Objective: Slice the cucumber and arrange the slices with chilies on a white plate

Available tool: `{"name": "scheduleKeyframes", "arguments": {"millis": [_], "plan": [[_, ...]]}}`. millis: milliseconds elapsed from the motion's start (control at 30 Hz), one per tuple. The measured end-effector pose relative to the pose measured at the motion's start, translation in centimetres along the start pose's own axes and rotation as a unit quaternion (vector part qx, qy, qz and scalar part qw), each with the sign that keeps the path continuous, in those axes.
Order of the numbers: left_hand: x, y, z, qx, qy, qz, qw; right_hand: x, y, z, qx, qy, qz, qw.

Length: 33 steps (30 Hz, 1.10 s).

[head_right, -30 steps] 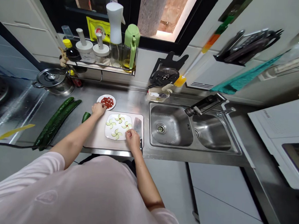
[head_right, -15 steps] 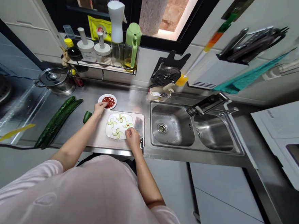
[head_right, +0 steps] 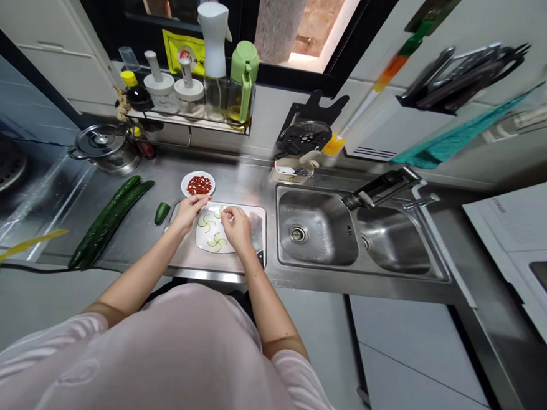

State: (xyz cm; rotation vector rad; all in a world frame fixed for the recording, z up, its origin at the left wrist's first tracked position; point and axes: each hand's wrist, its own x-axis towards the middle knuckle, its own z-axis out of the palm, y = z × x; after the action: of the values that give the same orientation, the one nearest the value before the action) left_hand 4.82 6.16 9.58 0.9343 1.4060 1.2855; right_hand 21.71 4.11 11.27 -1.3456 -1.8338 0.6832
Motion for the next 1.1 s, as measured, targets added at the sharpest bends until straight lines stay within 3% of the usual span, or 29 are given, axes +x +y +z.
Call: {"name": "scheduleKeyframes", "arguments": {"millis": [200, 400, 900, 1100], "plan": [[-2.6, 1.2, 0.6, 0.047, -0.003, 0.065, 0.997, 0.6, -1.8, 0.1, 0.017, 0.009, -0.016, 1.0], [-3.7, 1.8, 0.6, 0.077, -0.007, 0.103, 0.992, 0.4, -2.4, -0.1, 0.025, 0.012, -0.031, 0.999], [-4.4, 2.0, 0.6, 0.068, -0.016, 0.098, 0.993, 0.0, -2.6, -0.1, 0.032, 0.006, -0.044, 0.998], [-4.7, 1.1, -0.2, 0.119, -0.001, 0.109, 0.987, -0.5, -1.1, 0.3, 0.043, -0.001, -0.023, 0.999]]}}
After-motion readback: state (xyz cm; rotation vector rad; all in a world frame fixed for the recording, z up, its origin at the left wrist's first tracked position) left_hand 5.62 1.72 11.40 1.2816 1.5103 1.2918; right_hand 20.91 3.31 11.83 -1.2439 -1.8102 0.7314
